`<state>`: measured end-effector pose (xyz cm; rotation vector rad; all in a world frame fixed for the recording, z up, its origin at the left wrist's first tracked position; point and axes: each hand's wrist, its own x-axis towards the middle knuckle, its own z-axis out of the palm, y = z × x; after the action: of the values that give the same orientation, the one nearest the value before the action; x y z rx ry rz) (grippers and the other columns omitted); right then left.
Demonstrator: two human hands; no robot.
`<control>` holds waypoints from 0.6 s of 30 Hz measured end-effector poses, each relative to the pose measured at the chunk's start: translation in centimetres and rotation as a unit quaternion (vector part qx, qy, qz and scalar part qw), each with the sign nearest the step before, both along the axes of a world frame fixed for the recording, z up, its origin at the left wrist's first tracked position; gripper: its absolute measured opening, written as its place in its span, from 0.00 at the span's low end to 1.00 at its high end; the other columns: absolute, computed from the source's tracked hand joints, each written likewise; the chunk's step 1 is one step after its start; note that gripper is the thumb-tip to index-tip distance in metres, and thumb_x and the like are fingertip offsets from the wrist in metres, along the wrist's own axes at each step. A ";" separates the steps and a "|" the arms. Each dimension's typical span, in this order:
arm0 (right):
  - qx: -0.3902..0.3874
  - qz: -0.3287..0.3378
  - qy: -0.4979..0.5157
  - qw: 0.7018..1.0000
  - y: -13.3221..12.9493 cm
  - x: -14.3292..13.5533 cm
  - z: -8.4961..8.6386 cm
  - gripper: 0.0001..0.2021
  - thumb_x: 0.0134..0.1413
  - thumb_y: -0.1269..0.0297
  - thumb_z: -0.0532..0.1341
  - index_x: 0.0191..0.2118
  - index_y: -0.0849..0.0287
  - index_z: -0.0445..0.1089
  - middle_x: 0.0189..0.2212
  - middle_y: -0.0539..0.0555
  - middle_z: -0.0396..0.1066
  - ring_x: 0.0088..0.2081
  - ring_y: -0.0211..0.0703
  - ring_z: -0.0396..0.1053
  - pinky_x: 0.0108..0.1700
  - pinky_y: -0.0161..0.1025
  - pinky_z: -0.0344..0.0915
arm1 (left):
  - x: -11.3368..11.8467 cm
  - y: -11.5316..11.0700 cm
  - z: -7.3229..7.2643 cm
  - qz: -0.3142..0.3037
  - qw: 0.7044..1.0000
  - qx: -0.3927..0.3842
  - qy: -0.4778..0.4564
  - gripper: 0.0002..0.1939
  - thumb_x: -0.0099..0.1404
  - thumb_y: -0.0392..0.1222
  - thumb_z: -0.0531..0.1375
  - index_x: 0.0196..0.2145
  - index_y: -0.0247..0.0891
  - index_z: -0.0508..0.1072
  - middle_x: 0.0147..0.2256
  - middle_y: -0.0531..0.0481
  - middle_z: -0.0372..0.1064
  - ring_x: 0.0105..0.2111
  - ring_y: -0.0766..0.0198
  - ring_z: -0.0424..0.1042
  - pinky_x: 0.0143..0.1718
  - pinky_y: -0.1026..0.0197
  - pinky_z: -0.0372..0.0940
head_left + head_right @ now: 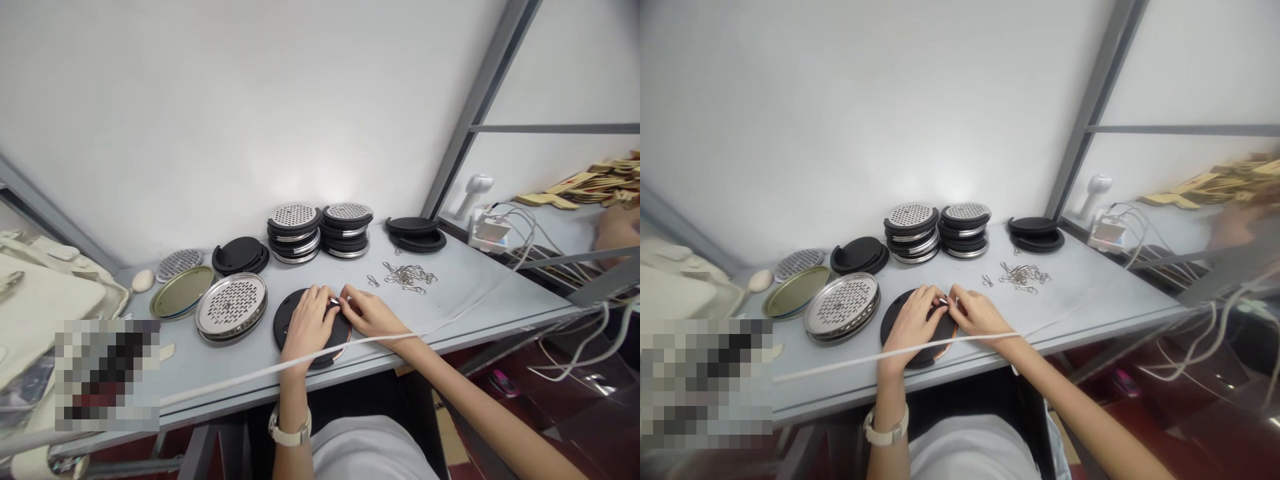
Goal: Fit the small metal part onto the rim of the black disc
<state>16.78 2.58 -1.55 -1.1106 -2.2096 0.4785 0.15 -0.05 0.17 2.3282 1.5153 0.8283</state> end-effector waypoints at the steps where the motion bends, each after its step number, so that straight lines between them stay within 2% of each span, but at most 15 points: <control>1: 0.004 0.001 -0.001 1.000 0.0 0.0 0.0 0.04 0.60 0.65 0.50 0.34 0.56 0.58 0.21 0.47 0.60 0.24 0.38 0.60 0.28 0.32 0.54 | 0.0 0.0 0.0 0.000 1.000 -0.002 0.001 0.02 0.66 0.38 0.52 0.34 0.40 0.62 0.37 0.50 0.60 0.41 0.60 0.61 0.43 0.57 0.59; 6: 0.006 0.004 -0.005 1.000 0.0 0.0 0.0 0.06 0.61 0.64 0.49 0.33 0.56 0.58 0.20 0.47 0.60 0.24 0.38 0.59 0.28 0.32 0.54 | 0.0 0.0 0.2 0.001 1.000 -0.007 0.003 0.02 0.66 0.37 0.52 0.33 0.40 0.62 0.36 0.50 0.60 0.40 0.60 0.61 0.43 0.58 0.60; 12: -0.012 0.031 -0.007 0.999 -0.2 -0.2 0.3 0.09 0.62 0.58 0.50 0.33 0.56 0.58 0.23 0.47 0.62 0.25 0.37 0.61 0.29 0.32 0.55 | 0.0 -0.1 0.2 -0.003 1.000 0.000 0.018 0.05 0.65 0.32 0.50 0.35 0.40 0.62 0.38 0.50 0.60 0.41 0.60 0.61 0.43 0.58 0.60; 18: -0.011 0.028 -0.004 1.000 -0.3 -0.2 0.3 0.06 0.61 0.64 0.49 0.33 0.56 0.57 0.22 0.47 0.63 0.24 0.37 0.60 0.28 0.32 0.55 | 0.1 -0.1 0.3 -0.001 1.000 0.000 0.023 0.04 0.65 0.34 0.50 0.34 0.40 0.61 0.37 0.49 0.60 0.41 0.60 0.61 0.43 0.57 0.60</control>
<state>16.59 2.29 -1.29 -1.0658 -2.2530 0.5229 0.23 -0.18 0.44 2.3629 1.5304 0.7796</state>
